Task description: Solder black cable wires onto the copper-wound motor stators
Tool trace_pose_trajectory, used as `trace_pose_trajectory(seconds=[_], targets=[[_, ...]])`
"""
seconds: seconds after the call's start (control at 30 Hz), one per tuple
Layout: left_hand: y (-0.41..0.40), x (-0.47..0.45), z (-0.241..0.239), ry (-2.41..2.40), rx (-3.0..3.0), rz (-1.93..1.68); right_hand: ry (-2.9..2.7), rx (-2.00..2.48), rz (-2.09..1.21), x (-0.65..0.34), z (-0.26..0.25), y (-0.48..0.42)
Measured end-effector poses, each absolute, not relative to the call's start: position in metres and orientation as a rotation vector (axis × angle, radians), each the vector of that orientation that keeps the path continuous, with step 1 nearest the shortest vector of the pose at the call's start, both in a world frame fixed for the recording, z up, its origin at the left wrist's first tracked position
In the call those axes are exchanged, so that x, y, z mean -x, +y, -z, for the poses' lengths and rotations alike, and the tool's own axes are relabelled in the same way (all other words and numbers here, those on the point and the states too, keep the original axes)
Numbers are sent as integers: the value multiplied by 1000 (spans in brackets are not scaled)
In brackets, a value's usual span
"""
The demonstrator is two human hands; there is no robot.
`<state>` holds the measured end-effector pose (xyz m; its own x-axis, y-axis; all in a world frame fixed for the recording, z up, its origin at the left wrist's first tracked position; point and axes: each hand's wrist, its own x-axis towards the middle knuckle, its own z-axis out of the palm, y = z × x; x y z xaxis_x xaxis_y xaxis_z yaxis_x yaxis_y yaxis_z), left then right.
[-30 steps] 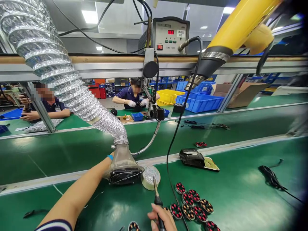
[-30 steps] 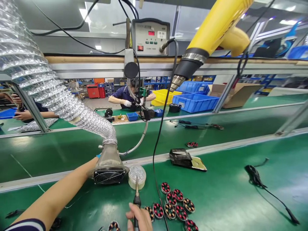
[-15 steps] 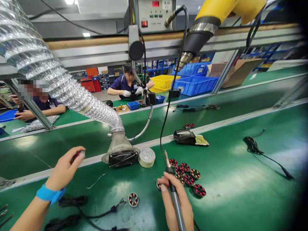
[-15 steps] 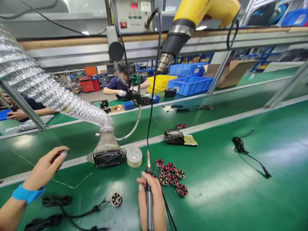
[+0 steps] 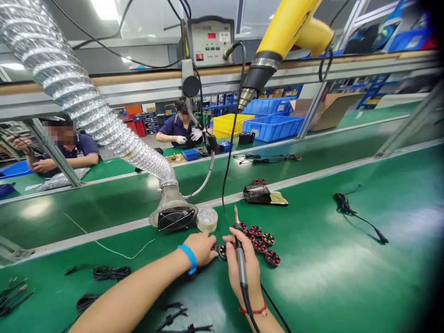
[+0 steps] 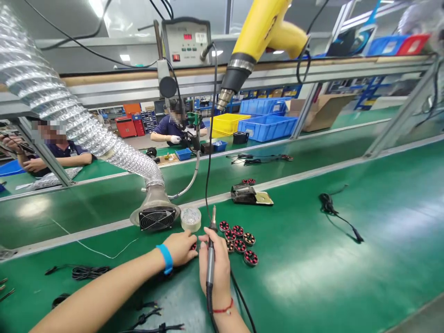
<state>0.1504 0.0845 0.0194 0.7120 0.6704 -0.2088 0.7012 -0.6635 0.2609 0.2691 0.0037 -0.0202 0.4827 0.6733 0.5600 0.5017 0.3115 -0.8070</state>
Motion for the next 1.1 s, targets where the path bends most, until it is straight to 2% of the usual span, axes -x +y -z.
trace_pose_trajectory(seconds=[0.2, 0.4, 0.53, 0.8, 1.1], targets=[[77, -144, -19, 1026, -2365, -71, -1159, 1347, -211, -269, 25, 4], [76, -29, -47, 1231, -2253, -91, -1211, 1310, -246, -261, 25, 1], [66, 28, -40, 1438, -2226, 0, -1283, 1277, -235, -256, 24, 0], [60, 25, -5, 1534, -2283, -54, -1373, 1298, -135, -251, 30, 5], [57, 48, -19, 1670, -2177, -436, -1379, 1310, -186, -246, 29, -4]])
